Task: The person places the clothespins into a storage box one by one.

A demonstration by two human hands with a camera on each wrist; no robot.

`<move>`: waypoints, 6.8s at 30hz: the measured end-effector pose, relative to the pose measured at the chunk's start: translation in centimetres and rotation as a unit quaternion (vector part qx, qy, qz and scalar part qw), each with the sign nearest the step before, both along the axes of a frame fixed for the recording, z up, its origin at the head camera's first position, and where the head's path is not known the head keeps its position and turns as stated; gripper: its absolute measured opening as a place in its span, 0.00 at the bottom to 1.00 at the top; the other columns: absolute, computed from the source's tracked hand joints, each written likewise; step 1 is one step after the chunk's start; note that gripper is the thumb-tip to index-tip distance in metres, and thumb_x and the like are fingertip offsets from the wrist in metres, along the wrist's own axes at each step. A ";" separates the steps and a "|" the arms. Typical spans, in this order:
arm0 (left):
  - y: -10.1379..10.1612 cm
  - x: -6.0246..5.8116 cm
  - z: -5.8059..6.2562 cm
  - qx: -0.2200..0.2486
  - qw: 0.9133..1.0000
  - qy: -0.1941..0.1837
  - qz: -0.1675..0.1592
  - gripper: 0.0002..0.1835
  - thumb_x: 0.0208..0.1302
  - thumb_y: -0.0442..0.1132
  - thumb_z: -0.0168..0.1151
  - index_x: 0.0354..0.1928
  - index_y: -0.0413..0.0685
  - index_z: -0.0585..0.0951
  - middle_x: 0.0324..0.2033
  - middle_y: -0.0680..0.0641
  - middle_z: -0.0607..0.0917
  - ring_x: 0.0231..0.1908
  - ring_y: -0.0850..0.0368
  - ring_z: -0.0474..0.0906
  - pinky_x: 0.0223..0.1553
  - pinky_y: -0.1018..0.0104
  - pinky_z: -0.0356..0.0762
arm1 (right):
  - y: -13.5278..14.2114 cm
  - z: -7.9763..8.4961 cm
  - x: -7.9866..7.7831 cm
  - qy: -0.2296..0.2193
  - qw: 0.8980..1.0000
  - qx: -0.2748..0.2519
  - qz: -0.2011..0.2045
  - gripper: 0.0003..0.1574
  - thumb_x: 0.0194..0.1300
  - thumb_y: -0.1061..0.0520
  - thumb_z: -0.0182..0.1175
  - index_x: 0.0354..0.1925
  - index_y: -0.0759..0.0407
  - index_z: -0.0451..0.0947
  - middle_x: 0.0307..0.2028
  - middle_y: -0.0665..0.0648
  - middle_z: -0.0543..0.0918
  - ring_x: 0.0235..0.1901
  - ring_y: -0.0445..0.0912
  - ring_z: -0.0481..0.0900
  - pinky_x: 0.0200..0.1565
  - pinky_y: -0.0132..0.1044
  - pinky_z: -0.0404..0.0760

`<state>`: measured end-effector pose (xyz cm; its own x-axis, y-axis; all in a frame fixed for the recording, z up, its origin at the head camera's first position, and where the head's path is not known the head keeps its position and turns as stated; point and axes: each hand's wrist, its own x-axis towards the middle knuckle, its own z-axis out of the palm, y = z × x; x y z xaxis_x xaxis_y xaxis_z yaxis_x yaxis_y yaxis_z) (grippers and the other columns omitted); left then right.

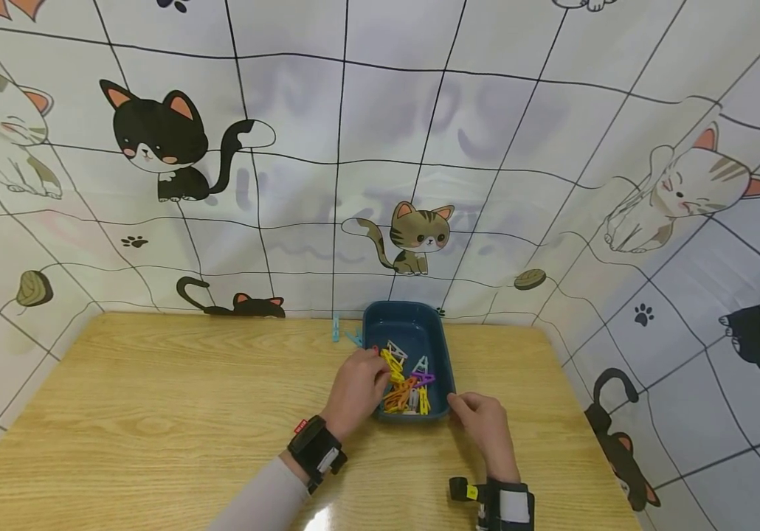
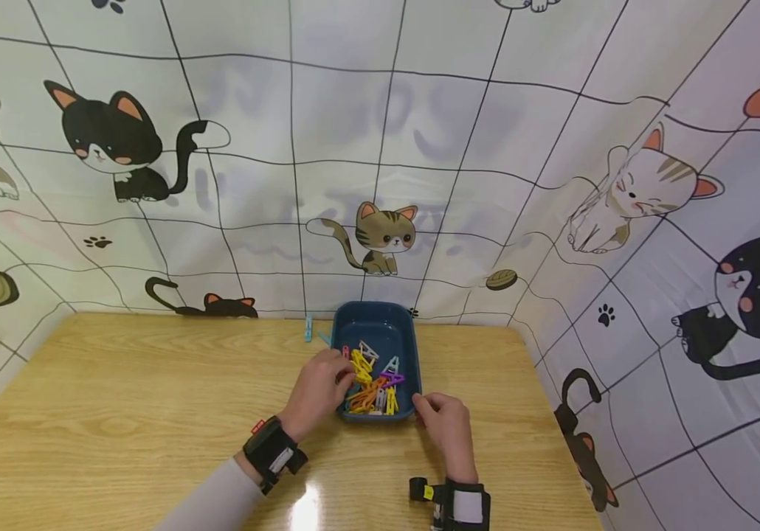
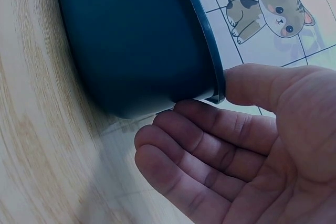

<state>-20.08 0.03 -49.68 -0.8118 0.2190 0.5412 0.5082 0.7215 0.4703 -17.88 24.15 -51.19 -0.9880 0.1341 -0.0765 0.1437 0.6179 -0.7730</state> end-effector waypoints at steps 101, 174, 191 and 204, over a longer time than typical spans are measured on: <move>-9.5 -13.7 -2.4 -0.379 0.924 0.048 -0.007 0.06 0.59 0.24 0.71 0.29 0.41 0.89 0.32 0.44 0.85 0.38 0.48 0.82 0.49 0.57 0.81 | -0.2 0.1 0.2 0.015 1.000 -0.011 -0.006 0.17 0.72 0.53 0.63 0.29 0.61 0.88 0.26 0.56 0.86 0.27 0.44 0.76 0.32 0.35 0.73; -6.7 0.5 1.1 0.023 0.994 -0.079 0.065 0.05 0.58 0.27 0.72 0.28 0.43 0.86 0.26 0.51 0.81 0.28 0.60 0.75 0.31 0.65 0.76 | 0.0 -0.1 0.0 0.020 1.000 -0.002 0.005 0.19 0.73 0.53 0.63 0.26 0.60 0.85 0.23 0.52 0.83 0.27 0.44 0.74 0.32 0.36 0.71; -1.6 0.2 2.1 -0.014 0.998 -0.062 0.008 0.10 0.61 0.30 0.72 0.23 0.47 0.84 0.24 0.53 0.79 0.27 0.60 0.72 0.30 0.69 0.71 | 0.1 0.2 0.3 0.017 1.000 -0.002 0.007 0.18 0.74 0.52 0.63 0.30 0.62 0.87 0.25 0.54 0.84 0.27 0.43 0.75 0.32 0.36 0.73; 0.5 -1.0 1.7 -0.057 0.997 -0.050 -0.016 0.19 0.63 0.29 0.68 0.17 0.52 0.76 0.19 0.56 0.67 0.23 0.62 0.59 0.29 0.70 0.59 | 0.0 0.2 0.3 0.012 1.000 -0.008 0.001 0.18 0.74 0.53 0.63 0.29 0.61 0.87 0.24 0.53 0.84 0.27 0.44 0.75 0.32 0.36 0.73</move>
